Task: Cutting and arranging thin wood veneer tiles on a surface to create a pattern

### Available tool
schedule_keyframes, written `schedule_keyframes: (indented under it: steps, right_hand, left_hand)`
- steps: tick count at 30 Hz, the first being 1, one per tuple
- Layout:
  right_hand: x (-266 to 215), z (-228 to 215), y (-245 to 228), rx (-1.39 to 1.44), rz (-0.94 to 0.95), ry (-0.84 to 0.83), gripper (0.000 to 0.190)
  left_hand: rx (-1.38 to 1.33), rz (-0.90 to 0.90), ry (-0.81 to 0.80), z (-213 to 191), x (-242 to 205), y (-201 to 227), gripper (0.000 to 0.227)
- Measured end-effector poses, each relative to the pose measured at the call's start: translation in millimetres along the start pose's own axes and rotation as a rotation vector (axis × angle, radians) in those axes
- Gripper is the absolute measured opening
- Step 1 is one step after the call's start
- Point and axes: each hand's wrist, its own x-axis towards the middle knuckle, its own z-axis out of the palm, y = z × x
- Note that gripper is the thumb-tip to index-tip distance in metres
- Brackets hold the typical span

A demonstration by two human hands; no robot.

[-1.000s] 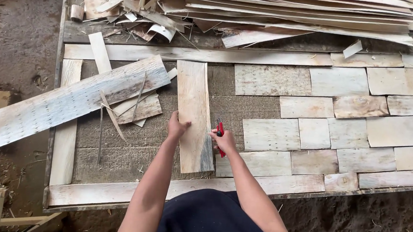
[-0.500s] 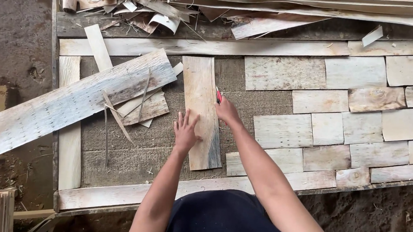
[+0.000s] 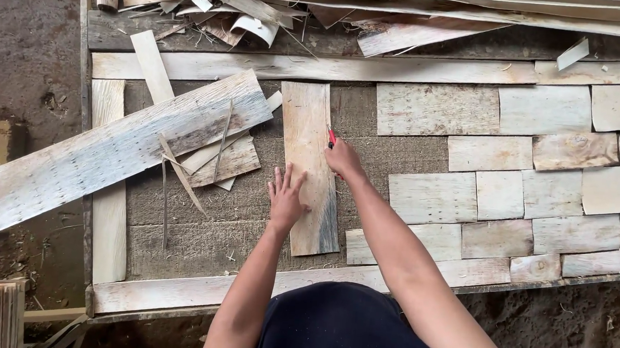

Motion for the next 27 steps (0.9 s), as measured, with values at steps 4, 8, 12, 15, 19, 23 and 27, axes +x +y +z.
schedule_keyframes:
  steps: [4,8,12,15,19,23,27]
  right_hand:
    - [6,5,6,0.003,-0.012,-0.026,0.040]
    - [26,20,23,-0.014,0.005,-0.051,0.045]
    - [32,31,27,-0.045,0.018,-0.079,0.048]
    - [36,36,32,-0.014,0.031,-0.091,0.048]
    - [15,40,44,-0.044,0.060,-0.133,0.049]
    - [-37,25,31,-0.021,0.092,-0.171,0.048]
    - [-37,58,64,0.019,0.130,-0.186,0.050]
  left_hand:
    - [-0.010,-0.003,-0.012,-3,-2,0,0.097]
    - [0.019,-0.002,-0.022,2,2,0,0.098]
    - [0.045,-0.015,-0.066,2,0,3,0.103]
    - [0.078,-0.010,-0.049,-1,2,8,0.108]
    - [0.039,-0.045,-0.071,7,5,7,0.114]
    - [0.057,-0.039,-0.052,17,9,2,0.112]
    - [0.043,-0.032,-0.046,25,13,-1,0.111]
